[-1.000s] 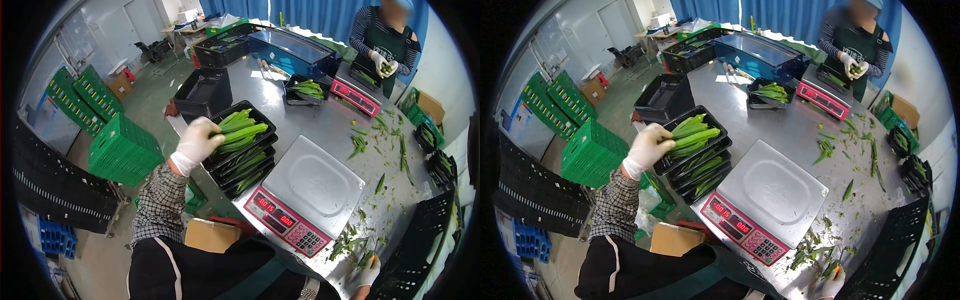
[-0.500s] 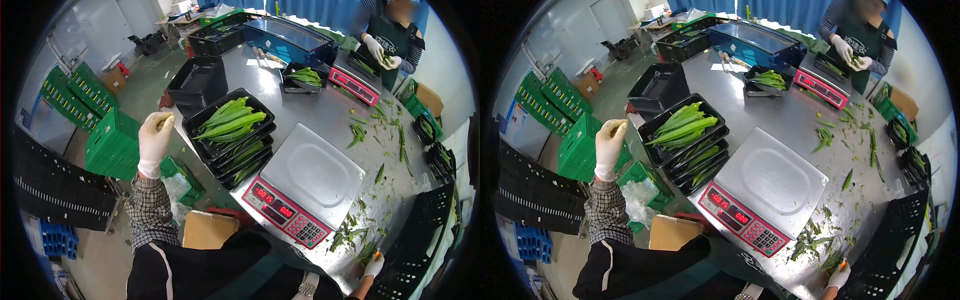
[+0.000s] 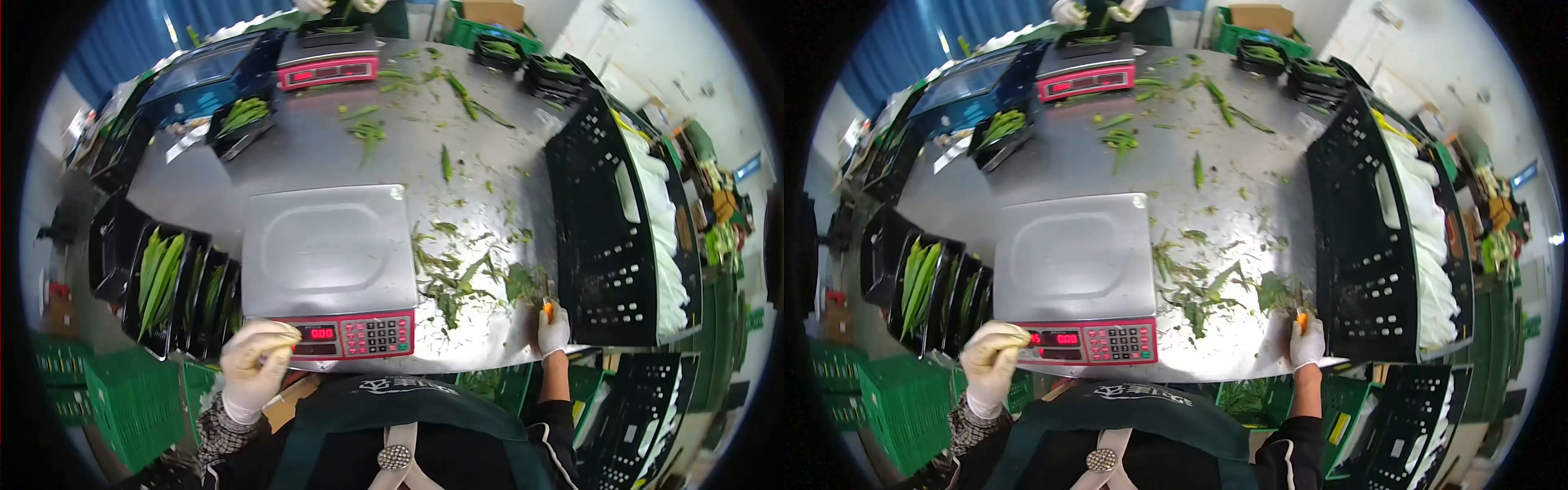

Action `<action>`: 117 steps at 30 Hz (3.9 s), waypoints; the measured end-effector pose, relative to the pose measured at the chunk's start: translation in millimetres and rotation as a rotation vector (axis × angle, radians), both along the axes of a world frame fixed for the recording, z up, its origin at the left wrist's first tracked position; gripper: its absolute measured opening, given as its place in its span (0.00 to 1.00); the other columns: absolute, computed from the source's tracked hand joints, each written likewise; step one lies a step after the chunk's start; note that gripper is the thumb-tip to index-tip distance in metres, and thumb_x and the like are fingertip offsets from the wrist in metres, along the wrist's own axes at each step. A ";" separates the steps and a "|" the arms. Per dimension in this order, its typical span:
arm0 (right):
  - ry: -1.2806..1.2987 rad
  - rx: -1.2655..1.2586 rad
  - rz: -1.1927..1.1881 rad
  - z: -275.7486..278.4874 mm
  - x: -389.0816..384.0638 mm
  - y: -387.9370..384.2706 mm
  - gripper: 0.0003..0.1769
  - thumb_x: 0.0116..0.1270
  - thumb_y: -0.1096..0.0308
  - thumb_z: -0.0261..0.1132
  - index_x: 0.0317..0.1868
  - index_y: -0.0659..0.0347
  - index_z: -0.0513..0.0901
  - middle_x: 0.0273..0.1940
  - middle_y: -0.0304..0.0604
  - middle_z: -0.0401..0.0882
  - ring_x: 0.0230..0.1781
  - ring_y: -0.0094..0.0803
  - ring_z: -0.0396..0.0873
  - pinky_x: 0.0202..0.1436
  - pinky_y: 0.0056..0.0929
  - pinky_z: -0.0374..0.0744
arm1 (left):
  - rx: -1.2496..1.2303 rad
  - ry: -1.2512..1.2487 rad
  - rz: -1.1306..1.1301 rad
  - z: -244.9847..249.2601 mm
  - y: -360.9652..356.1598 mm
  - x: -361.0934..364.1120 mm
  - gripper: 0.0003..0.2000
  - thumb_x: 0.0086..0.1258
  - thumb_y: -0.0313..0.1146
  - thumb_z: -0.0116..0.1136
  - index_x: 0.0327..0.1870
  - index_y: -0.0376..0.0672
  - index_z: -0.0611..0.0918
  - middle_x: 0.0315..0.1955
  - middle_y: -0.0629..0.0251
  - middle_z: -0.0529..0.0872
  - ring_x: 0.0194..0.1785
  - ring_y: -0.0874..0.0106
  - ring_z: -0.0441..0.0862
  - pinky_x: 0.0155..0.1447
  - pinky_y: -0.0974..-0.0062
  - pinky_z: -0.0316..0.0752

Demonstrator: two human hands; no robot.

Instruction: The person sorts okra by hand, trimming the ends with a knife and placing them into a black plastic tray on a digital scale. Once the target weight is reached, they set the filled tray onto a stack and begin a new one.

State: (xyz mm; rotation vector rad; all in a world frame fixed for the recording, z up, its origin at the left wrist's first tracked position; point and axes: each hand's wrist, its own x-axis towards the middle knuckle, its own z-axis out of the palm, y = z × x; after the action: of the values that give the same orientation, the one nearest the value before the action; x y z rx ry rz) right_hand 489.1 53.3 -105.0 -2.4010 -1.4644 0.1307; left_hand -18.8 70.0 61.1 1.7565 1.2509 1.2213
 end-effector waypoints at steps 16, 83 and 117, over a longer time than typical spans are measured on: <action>-0.233 -0.080 -0.048 -3.4 10.3 40.1 0.23 0.59 0.64 0.62 0.55 0.64 0.74 0.41 0.52 0.75 0.44 0.49 0.75 0.46 0.42 0.75 | -0.160 0.085 -0.076 -26.1 24.7 78.3 0.04 0.59 0.21 0.59 0.34 0.36 0.82 0.35 0.59 0.84 0.40 0.69 0.82 0.45 0.75 0.76; 1.828 0.113 0.228 38.7 -172.1 464.4 0.11 0.69 0.68 0.55 0.48 0.61 0.75 0.35 0.40 0.80 0.26 0.24 0.73 0.30 0.25 0.76 | -0.273 0.055 0.463 -49.7 37.9 74.9 0.03 0.60 0.22 0.57 0.31 0.35 0.83 0.32 0.59 0.85 0.38 0.69 0.81 0.43 0.75 0.75; 1.817 0.349 0.210 72.6 -200.0 556.3 0.04 0.65 0.72 0.60 0.39 0.60 0.76 0.32 0.41 0.81 0.24 0.23 0.76 0.26 0.23 0.76 | -0.439 -0.050 0.496 -52.7 41.6 72.7 0.04 0.63 0.22 0.58 0.37 0.34 0.82 0.37 0.62 0.84 0.39 0.74 0.79 0.44 0.78 0.74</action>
State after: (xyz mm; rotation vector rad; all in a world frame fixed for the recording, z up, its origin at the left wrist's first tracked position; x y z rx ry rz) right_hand 289.2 609.7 -32.4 -0.9096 -0.6027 1.4332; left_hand 53.9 111.6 8.4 1.1280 1.8306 1.1221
